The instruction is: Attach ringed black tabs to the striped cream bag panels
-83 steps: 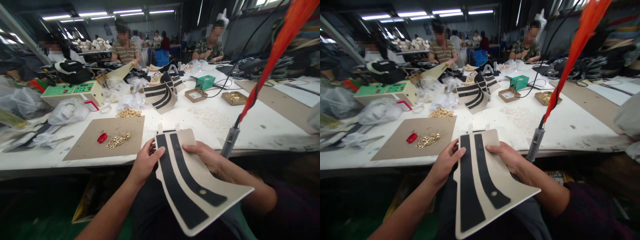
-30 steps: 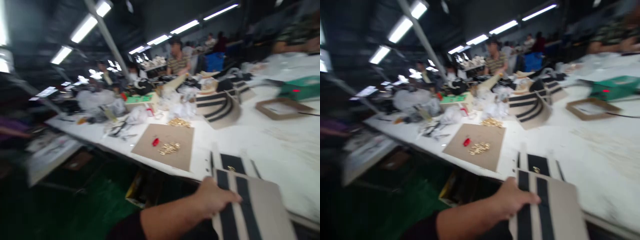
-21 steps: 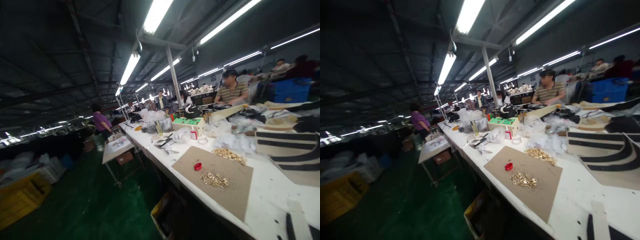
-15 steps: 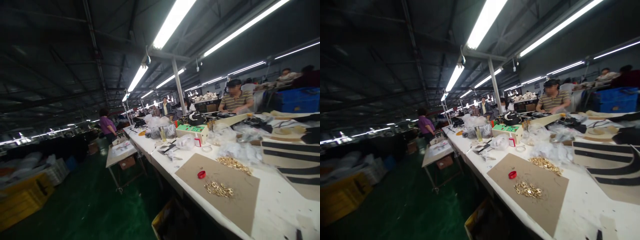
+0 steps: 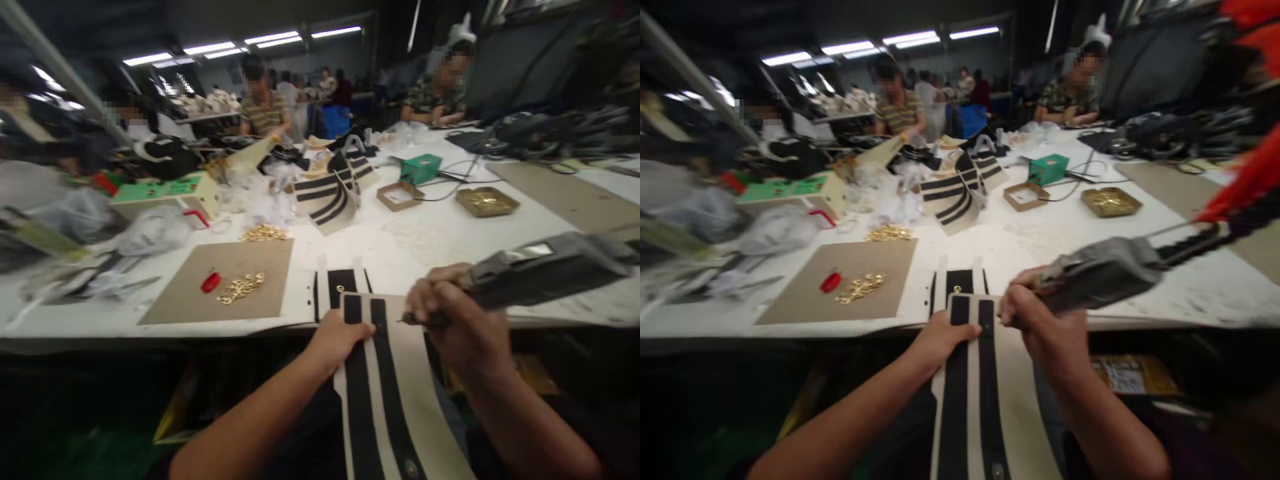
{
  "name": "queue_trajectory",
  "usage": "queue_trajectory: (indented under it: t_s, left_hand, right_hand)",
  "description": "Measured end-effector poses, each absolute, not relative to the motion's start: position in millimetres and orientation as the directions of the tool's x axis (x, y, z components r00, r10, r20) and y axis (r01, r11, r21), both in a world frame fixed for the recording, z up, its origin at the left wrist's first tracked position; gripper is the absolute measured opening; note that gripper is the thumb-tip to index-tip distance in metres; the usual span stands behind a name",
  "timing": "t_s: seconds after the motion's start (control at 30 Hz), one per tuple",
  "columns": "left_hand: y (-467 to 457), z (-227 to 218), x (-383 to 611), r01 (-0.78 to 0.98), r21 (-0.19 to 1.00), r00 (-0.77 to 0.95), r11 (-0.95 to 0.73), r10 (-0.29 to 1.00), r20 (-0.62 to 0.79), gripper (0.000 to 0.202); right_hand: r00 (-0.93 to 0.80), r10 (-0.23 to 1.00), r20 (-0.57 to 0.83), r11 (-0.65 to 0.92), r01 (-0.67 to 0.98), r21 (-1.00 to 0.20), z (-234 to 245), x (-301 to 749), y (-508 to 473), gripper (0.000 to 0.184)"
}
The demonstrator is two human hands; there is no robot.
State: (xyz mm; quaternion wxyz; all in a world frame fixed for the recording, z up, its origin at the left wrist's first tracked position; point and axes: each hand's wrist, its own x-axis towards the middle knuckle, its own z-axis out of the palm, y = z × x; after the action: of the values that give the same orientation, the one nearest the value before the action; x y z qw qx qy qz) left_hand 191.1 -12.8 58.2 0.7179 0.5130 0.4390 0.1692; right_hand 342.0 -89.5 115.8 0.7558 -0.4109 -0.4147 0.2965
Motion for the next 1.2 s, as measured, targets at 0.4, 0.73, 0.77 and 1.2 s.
queue_trajectory:
  t_s: [0.4,0.73,0.77,1.2]
  left_hand:
    - [-5.8,57.5,192.1,0.195,0.888,0.583,0.416,0.679,-0.446,0.018]
    - [-7.0,49.0,190.0,0.175,0.889,0.639,0.424,0.638,-0.43,0.018]
    - [-7.1,49.2,190.1,0.184,0.889,0.637,0.42,0.638,-0.433,0.019]
    - [-1.3,37.3,178.0,0.24,0.886,0.541,0.397,0.703,-0.462,0.027]
  right_hand:
    - [0.448,0.808,0.381,0.453,-0.061,-0.889,80.2,342.0,-82.2,0.026]
    - [0.428,0.818,0.383,0.432,-0.019,-0.902,72.3,334.2,-80.2,0.018]
    - [0.421,0.822,0.383,0.43,-0.019,-0.903,70.9,333.5,-79.8,0.018]
    - [0.616,0.744,0.259,0.447,-0.171,-0.878,108.1,334.8,-79.8,0.029]
